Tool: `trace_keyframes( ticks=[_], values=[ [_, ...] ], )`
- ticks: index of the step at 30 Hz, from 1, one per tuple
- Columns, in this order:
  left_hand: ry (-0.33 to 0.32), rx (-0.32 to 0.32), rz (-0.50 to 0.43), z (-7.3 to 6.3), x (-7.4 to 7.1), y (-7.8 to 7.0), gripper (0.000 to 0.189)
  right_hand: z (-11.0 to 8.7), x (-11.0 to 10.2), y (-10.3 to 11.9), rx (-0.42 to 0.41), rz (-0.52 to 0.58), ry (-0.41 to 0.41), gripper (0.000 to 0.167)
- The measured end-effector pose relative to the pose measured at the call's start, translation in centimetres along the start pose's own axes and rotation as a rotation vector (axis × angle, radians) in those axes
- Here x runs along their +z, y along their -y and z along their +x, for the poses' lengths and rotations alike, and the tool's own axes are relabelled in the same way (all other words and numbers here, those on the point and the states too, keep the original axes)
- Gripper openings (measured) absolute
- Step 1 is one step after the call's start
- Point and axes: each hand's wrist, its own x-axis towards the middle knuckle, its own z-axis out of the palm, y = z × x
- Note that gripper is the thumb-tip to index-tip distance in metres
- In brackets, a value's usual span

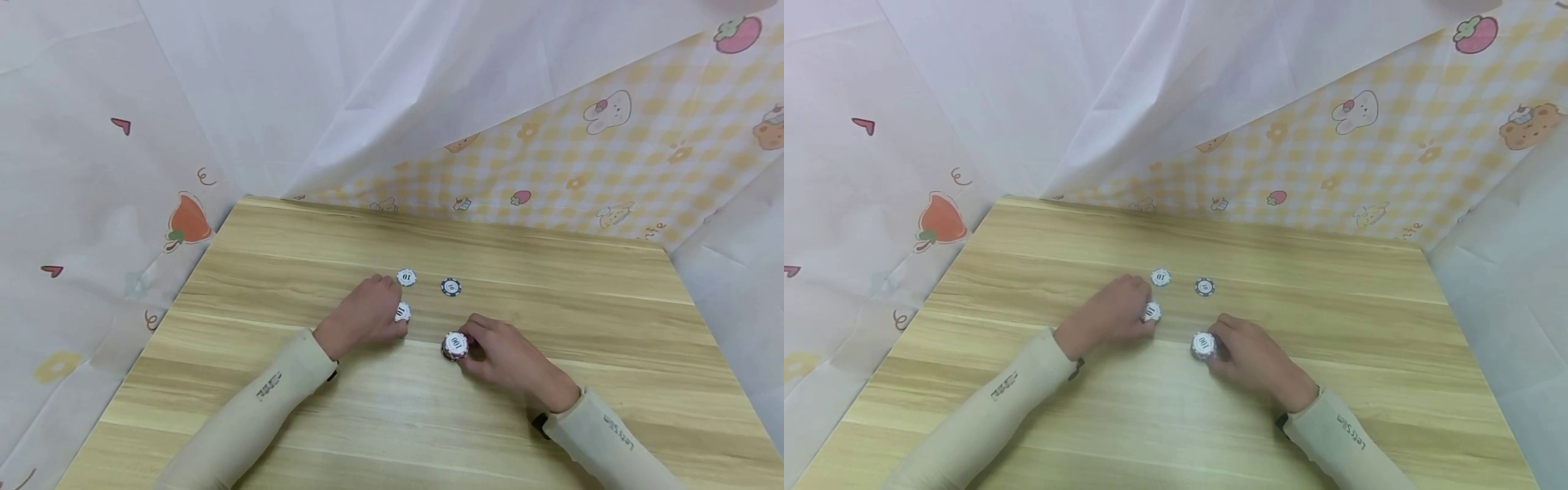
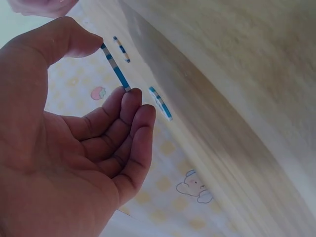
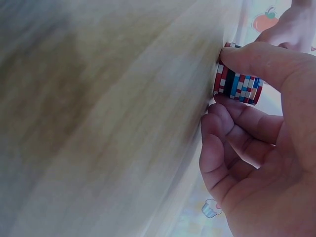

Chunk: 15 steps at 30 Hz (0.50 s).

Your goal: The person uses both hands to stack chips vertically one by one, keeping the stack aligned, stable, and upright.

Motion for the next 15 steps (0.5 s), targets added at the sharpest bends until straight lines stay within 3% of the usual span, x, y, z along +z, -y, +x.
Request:
trace_keyframes(
  ticks=[15],
  values=[
    [0.013,0.031,0.005,-0.3,-0.3,-1.4,0.038,0.0,-0.1,0.2,0.026,0.006,0.015,0.026]
  ],
)
